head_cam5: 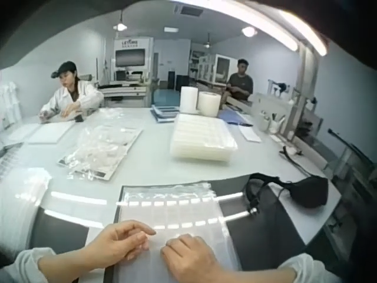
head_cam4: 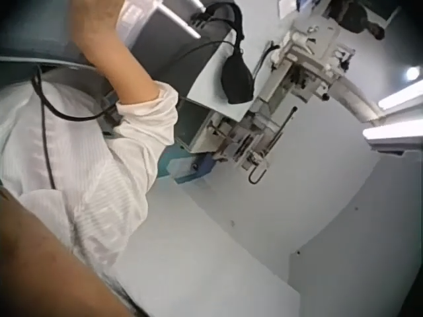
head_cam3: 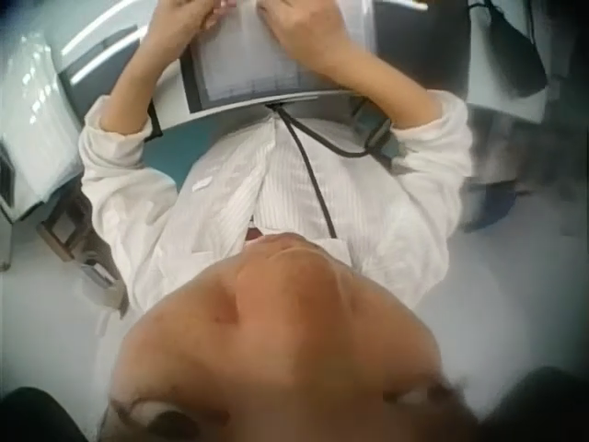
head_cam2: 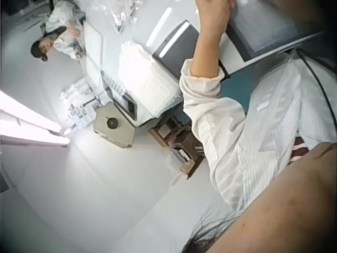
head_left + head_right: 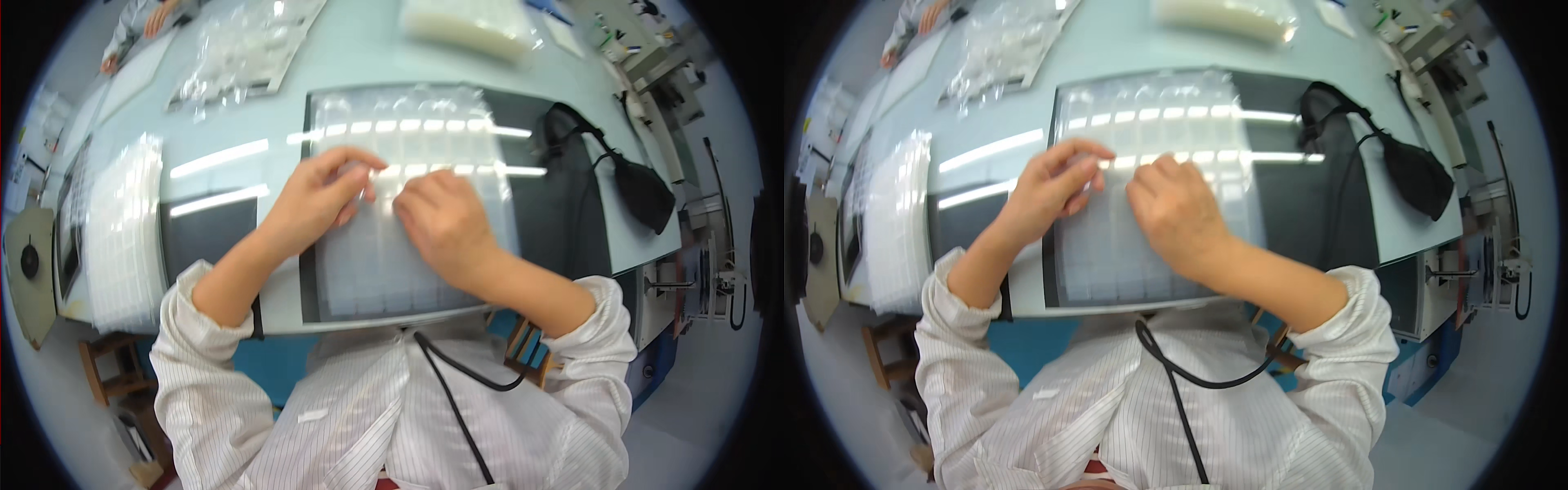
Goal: Inspecting and organizing small electronic components on a backlit grid tray.
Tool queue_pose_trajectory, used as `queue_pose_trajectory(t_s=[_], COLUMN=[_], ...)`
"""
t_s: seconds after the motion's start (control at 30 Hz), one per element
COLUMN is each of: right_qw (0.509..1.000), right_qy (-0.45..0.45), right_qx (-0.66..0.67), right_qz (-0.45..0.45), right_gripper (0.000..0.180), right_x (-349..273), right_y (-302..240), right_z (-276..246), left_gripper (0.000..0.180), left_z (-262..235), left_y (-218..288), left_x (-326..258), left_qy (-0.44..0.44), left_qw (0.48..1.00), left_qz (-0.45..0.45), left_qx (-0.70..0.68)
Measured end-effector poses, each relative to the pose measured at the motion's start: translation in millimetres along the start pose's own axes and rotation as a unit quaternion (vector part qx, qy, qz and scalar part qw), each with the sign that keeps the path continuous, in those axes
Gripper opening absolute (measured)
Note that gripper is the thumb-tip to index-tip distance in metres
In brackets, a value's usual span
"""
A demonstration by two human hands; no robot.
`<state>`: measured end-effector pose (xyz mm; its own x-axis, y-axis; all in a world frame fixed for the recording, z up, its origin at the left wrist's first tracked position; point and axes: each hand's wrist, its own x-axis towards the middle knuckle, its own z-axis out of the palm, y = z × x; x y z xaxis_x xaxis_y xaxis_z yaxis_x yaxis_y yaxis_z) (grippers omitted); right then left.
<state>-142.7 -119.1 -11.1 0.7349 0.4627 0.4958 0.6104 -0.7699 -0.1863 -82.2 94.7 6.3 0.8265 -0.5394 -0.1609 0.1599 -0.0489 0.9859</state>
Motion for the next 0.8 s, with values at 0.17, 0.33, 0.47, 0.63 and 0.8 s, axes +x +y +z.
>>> queue_pose_trajectory(t_s=[0.17,0.33,0.47,0.63,0.8], right_qw=[0.999,0.999,0.999,0.999,0.983], right_qy=[0.043,0.032,0.046,0.035,0.105], right_qx=[-0.002,-0.033,-0.014,0.008,0.147], right_qz=[0.003,-0.024,0.008,-0.014,0.019], right_gripper=[0.011,0.011,0.01,0.01,0.01], right_x=[0,-5,-1,3,24], right_y=[-8,-6,-11,-6,-3], right_z=[6,6,3,4,-27], left_gripper=[0.023,0.023,0.024,0.024,0.03], left_z=[-6,-3,-1,0,9], left_y=[-11,-9,-9,-13,-4], left_x=[0,1,-4,-5,3], left_qy=[-0.017,-0.031,-0.036,-0.015,-0.034], left_qw=[0.999,0.999,0.999,0.999,0.997], left_qz=[-0.001,0.024,0.026,0.023,-0.023], left_qx=[-0.028,-0.015,-0.02,-0.035,-0.061])
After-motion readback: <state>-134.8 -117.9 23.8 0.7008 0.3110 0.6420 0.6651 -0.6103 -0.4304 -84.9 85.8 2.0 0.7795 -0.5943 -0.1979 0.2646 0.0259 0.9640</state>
